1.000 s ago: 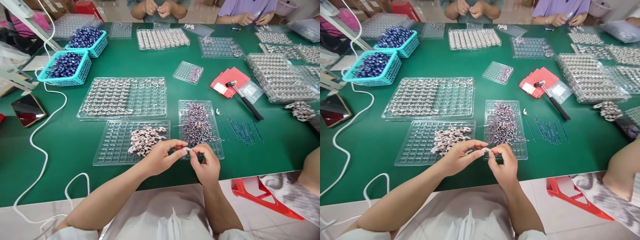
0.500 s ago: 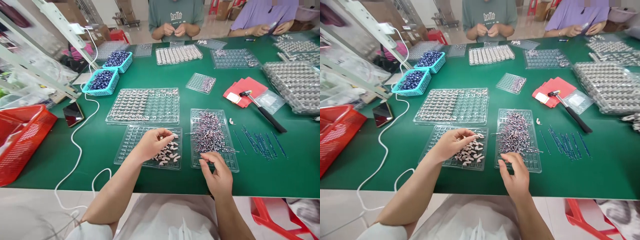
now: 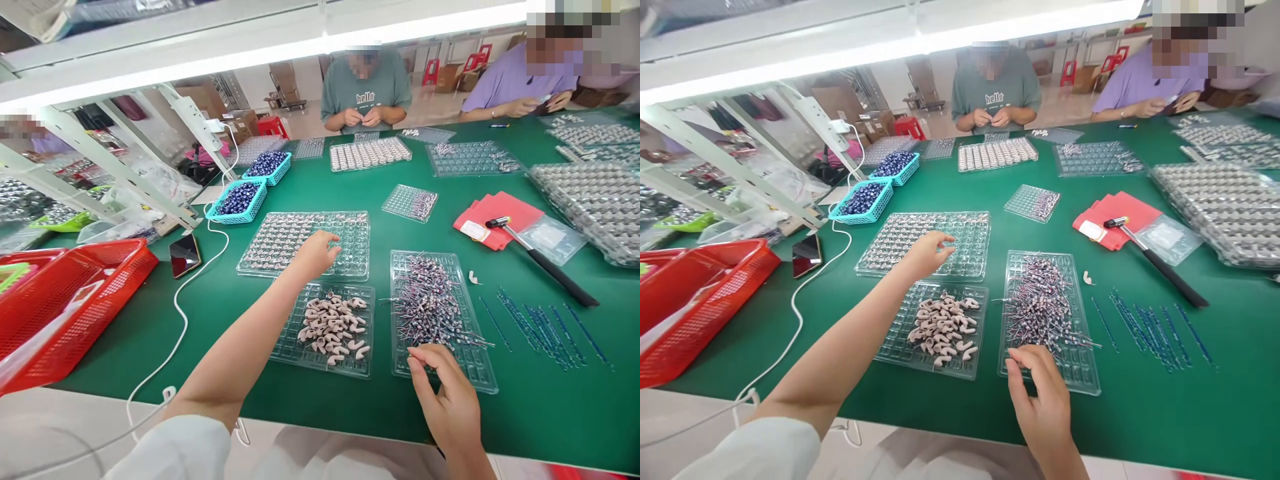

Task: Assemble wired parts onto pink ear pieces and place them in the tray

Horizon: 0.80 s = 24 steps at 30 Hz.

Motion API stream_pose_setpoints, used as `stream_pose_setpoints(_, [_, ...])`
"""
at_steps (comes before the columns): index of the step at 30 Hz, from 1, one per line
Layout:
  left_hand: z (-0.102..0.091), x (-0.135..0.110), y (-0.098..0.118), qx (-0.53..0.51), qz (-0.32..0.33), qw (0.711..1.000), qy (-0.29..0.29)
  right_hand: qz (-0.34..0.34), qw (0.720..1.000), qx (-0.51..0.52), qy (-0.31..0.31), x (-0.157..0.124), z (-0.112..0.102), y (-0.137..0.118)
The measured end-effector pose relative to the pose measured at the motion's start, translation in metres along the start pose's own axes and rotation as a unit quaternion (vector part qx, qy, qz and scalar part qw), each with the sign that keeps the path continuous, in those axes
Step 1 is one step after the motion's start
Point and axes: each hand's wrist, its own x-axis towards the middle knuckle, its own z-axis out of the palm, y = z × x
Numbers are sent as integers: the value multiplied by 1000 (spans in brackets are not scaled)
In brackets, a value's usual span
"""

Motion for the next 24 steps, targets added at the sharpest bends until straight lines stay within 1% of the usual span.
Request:
stream_pose_setpoints(3, [8, 55, -2, 19, -15, 999, 34, -8, 1000, 2, 2, 1, 1, -1])
stream_pose_setpoints(5, [15, 84, -2, 30, -22, 998, 43, -8, 1000, 4, 5, 0, 2, 0])
stream_pose_setpoints(7, [22, 104, -2, 41, -32, 998, 42, -2, 1000, 4, 7, 0, 3, 0])
stream_pose_setpoints(10, [31, 122, -3, 46, -47, 997, 31, 5, 1000, 2, 0, 0, 4, 0])
stream_pose_setpoints(14, [40, 133, -5, 34, -68, 997, 28, 10, 1000, 14, -9, 3, 5, -4])
stream_pose_setpoints(16, [43, 134, -6, 23, -73, 996, 46, 13, 1000, 22, -3, 3, 4, -5])
stream_pose_setpoints(18, [44, 131, -4, 10, -72, 994, 77, 21, 999, 35, 14, 1, 3, -6])
stream_pose_setpoints(21, [42, 121, 6, -9, -60, 991, 122, 34, 994, 69, 78, -4, 2, -4])
stream_pose_setpoints(24, [36, 103, 23, -35, -40, 990, 134, 54, 983, 86, 152, -9, -2, 0])
